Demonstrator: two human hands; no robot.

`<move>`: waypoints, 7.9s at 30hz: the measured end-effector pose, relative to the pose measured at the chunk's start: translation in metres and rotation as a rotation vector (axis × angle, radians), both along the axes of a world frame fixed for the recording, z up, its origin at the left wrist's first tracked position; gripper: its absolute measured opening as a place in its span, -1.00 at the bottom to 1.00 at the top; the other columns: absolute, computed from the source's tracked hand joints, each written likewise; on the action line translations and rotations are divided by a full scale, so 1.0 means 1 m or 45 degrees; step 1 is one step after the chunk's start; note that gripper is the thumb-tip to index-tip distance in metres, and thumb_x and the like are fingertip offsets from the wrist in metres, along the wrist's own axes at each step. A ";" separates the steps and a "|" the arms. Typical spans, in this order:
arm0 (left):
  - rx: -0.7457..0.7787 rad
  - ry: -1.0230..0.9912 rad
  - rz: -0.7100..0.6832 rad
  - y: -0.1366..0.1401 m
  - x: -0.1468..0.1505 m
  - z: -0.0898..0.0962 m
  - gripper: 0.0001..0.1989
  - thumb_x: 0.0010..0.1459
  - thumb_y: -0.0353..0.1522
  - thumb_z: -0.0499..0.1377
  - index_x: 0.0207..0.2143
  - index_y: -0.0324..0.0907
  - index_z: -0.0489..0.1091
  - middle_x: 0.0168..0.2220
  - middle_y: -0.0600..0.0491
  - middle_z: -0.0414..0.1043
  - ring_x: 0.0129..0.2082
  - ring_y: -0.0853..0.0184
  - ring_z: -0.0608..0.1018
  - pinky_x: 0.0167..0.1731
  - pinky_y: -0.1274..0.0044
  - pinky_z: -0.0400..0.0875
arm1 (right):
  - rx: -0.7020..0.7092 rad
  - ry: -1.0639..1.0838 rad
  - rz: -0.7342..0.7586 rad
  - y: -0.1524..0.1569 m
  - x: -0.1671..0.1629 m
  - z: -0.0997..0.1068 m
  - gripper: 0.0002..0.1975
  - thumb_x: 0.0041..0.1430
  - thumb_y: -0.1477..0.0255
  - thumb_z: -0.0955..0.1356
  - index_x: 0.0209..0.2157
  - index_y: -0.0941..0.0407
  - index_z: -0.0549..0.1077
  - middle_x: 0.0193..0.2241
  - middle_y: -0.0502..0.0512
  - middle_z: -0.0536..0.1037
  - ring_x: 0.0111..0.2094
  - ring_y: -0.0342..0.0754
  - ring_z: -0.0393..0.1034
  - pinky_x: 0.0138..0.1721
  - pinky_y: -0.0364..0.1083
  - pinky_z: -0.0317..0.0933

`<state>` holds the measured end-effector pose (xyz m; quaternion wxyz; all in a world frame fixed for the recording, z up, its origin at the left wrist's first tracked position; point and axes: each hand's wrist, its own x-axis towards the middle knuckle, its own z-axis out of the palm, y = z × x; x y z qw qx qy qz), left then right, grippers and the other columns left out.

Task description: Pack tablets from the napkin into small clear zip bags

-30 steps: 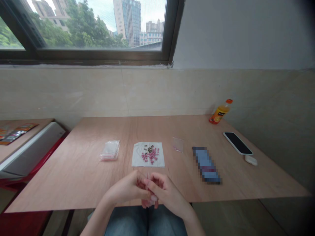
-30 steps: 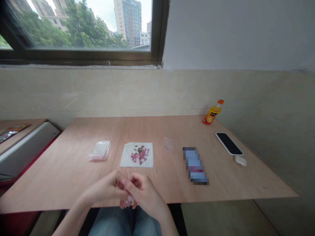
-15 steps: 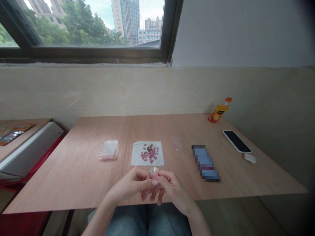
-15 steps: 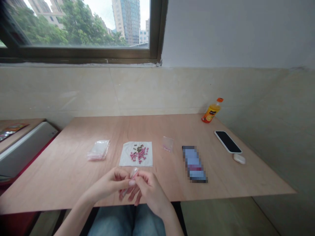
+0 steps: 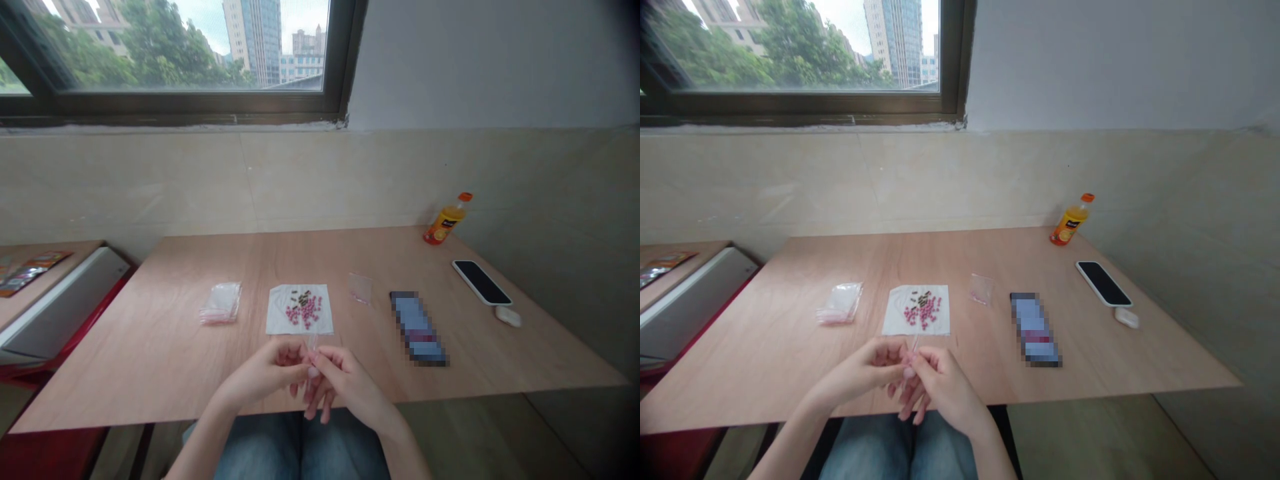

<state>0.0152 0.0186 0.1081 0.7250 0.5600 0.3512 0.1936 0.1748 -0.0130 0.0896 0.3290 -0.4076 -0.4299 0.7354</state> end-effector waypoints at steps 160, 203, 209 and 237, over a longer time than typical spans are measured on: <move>0.604 0.086 0.785 -0.021 0.030 -0.026 -0.67 0.29 -0.18 -0.03 -0.50 -0.16 0.11 -0.52 0.17 0.13 -0.50 0.44 0.22 -0.48 0.60 0.15 | 0.795 -0.720 -0.654 -0.009 -0.032 0.003 -0.69 0.29 0.32 0.15 -0.55 0.06 0.12 -0.62 -0.06 0.26 -0.60 -0.17 0.15 -0.55 -0.18 0.03; 1.512 0.392 0.597 0.011 0.006 -0.050 -0.79 0.14 -0.51 0.13 -0.19 -0.18 0.48 -0.17 -0.08 0.54 -0.20 0.28 0.59 -0.27 0.49 0.54 | -0.867 1.325 -0.407 0.019 -0.023 -0.045 -0.72 0.30 0.32 0.27 -0.28 0.29 0.41 -0.53 0.08 0.49 -0.61 -0.27 0.28 -0.67 -0.33 0.16; 1.628 0.486 0.473 0.015 0.002 -0.045 -0.67 0.02 -0.57 0.19 -0.13 -0.15 0.41 -0.15 -0.06 0.53 -0.13 0.20 0.56 -0.06 0.25 0.41 | -0.731 1.209 -0.437 0.024 -0.018 -0.055 -0.75 0.17 0.39 0.39 -0.18 0.27 0.42 -0.44 0.12 0.56 -0.62 -0.25 0.32 -0.68 -0.29 0.17; 1.142 1.021 0.685 0.078 0.028 -0.155 -0.15 0.11 -0.11 0.14 0.29 -0.41 -0.09 0.29 -0.42 -0.02 0.32 -0.08 0.03 0.22 0.09 0.05 | 0.165 0.027 -1.080 0.121 -0.013 -0.108 -0.64 -0.34 0.40 0.55 -0.44 0.14 0.41 -0.49 -0.01 0.54 -0.50 -0.13 0.39 -0.46 -0.16 0.29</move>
